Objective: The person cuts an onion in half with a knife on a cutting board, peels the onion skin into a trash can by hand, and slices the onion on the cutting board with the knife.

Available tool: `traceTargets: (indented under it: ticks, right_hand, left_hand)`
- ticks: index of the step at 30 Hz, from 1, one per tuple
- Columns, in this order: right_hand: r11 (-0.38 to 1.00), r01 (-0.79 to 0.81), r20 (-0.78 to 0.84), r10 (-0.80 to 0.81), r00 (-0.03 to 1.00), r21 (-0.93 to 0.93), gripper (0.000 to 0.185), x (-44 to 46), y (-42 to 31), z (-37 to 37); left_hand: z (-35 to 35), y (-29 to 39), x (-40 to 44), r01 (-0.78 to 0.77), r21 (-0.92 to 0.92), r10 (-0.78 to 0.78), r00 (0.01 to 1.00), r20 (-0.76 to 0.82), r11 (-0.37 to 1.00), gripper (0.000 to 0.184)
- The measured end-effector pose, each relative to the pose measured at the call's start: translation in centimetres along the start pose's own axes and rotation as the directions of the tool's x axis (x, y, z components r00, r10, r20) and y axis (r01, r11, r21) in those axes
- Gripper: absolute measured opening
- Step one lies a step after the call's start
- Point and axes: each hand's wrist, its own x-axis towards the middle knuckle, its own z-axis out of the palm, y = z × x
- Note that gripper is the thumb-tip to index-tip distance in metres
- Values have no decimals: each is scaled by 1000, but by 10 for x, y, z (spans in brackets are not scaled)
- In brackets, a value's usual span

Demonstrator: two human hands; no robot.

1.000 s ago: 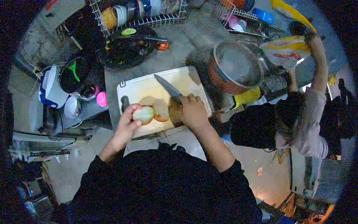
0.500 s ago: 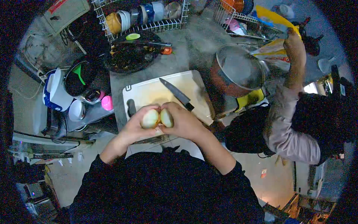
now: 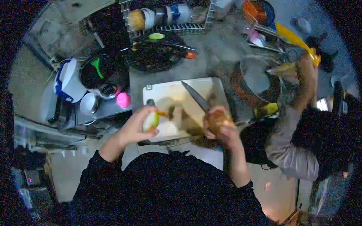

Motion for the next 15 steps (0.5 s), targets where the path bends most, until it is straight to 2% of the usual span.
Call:
traceTargets:
  ticks: [2, 3, 5, 6, 7, 9, 10, 11, 13, 14, 15]
  right_hand:
    - [998, 30, -1, -30, 1000, -53, 65, 8, -1, 5]
    - [990, 41, -8, -43, 999, -138, 63, 13, 3, 8]
    - [947, 68, -23, -79, 997, -314, 61, 22, 9, 15]
    - [947, 64, -13, -72, 997, -313, 61, 28, 12, 20]
    - [872, 55, -46, -89, 995, -486, 59, 35, 17, 30]
    - [631, 6, -116, -152, 981, -776, 56, 46, 24, 48]
    - [625, -3, -132, -160, 978, -780, 56, 49, 25, 56]
    - [647, -21, -167, -166, 972, -762, 57, 54, 25, 62]
    - [664, -42, -220, -187, 957, -746, 59, 60, 26, 65]
    - [638, 13, -186, -243, 952, -770, 61, 61, 28, 63]
    - [605, 68, -148, -299, 943, -793, 63, 63, 29, 59]
  left_hand:
    - [-10, -31, -2, 35, 169, -26, 998, -58, 985, 62]
    - [-15, -45, -4, 58, 248, -40, 996, -79, 967, 65]
    - [-15, -61, 2, 113, 255, -83, 989, -126, 960, 65]
    - [-15, -67, 10, 142, 260, -103, 982, -155, 955, 65]
    - [-16, -72, 20, 142, 259, -103, 982, -159, 955, 65]
    - [-11, -79, 45, 139, 414, -69, 982, -179, 900, 67]
    - [-6, -80, 53, 129, 483, -47, 983, -179, 866, 69]
    - [-1, -81, 57, 112, 475, -39, 986, -162, 873, 69]
    - [7, -78, 63, 105, 619, 67, 966, -248, 778, 65]
    - [12, -75, 66, 109, 684, 126, 950, -285, 721, 64]
    - [21, -70, 69, 87, 680, 139, 953, -270, 728, 64]
